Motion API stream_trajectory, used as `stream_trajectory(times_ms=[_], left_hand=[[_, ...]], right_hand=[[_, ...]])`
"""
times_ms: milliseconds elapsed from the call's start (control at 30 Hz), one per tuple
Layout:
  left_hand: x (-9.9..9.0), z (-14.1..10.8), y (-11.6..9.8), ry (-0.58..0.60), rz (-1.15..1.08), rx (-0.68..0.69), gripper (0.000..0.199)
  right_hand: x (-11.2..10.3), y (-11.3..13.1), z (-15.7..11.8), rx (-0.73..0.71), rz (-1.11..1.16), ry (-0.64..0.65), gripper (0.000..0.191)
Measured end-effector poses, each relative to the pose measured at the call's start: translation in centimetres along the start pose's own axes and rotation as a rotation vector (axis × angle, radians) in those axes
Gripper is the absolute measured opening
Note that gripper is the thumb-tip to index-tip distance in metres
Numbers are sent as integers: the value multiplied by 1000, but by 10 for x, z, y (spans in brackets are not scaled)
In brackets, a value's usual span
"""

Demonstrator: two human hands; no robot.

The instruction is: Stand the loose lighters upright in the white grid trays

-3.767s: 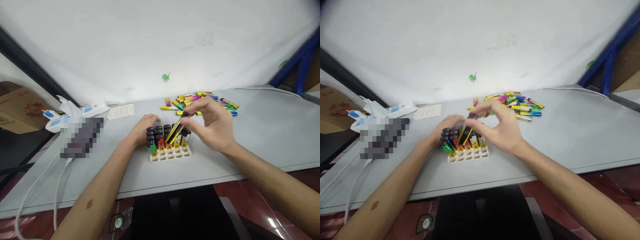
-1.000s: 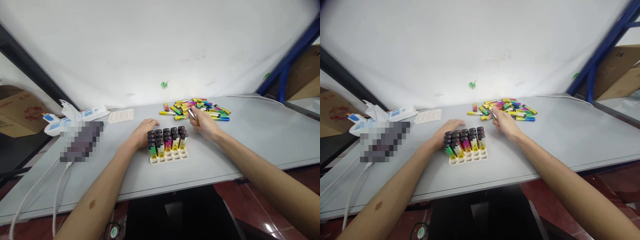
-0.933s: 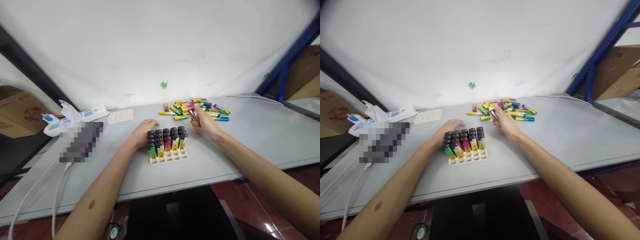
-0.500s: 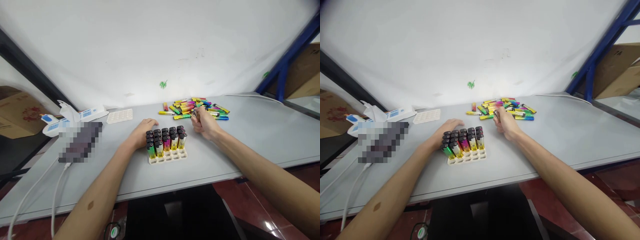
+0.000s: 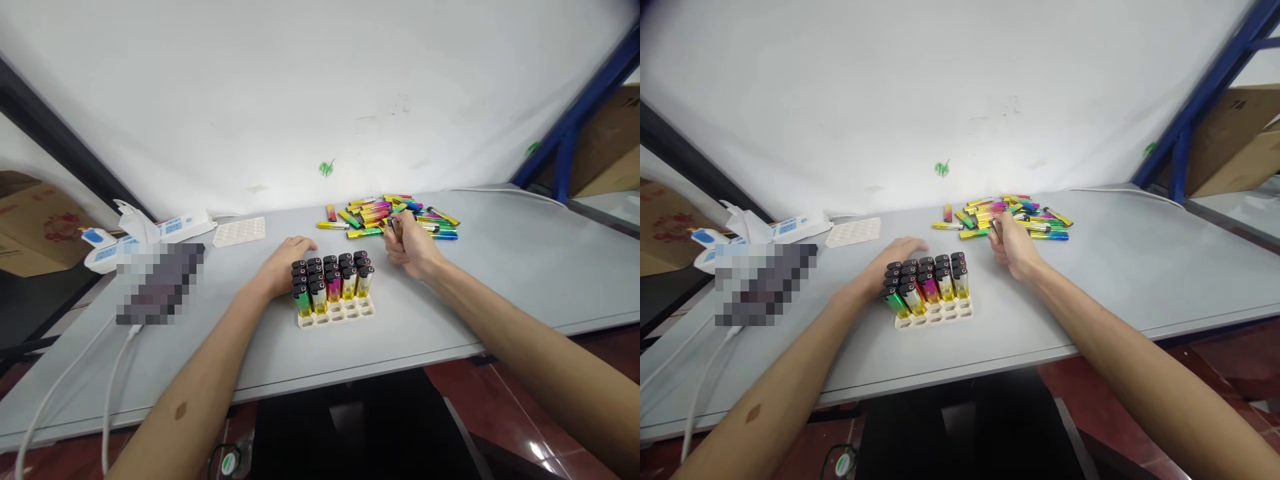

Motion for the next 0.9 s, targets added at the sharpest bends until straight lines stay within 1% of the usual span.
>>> stream_trajectory(times_ms=[167,267,400,500,600,700,800,900], left_hand=[[0,0,1,5,3,-3,47],[0,0,0,10,12,-8,47],[0,0,-2,15,19,-16,47],[0,1,-2,14,25,-16,47],[1,1,-1,13,18,-12,47],[0,0,-1,4,5,-14,47],[0,-1,-1,-7,-7,-13,45],[0,-1,-1,-11,1,-14,44]], right_hand=[[1,2,-1,-23,-35,2,52],[4,6,-3,-85,-43,32,45],[7,18,-6,-216,-131,132,31],[4,30,-10,-316,-222,156,32],[3,41,-17,-383,-227,180,30],[10,51,-28,-448,-233,223,23],[22,59,-43,-546,-303,243,24],[37,63,-56,-671,-405,261,25]])
Point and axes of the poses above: each hand's wrist, its own z-axis towards the middle knuckle, its own x-axis out of the palm, y = z × x, the point moved 7 cm from there along z, towards the middle knuckle, and after that the axes turned 10 degrees about y, right-handed, at the moved point
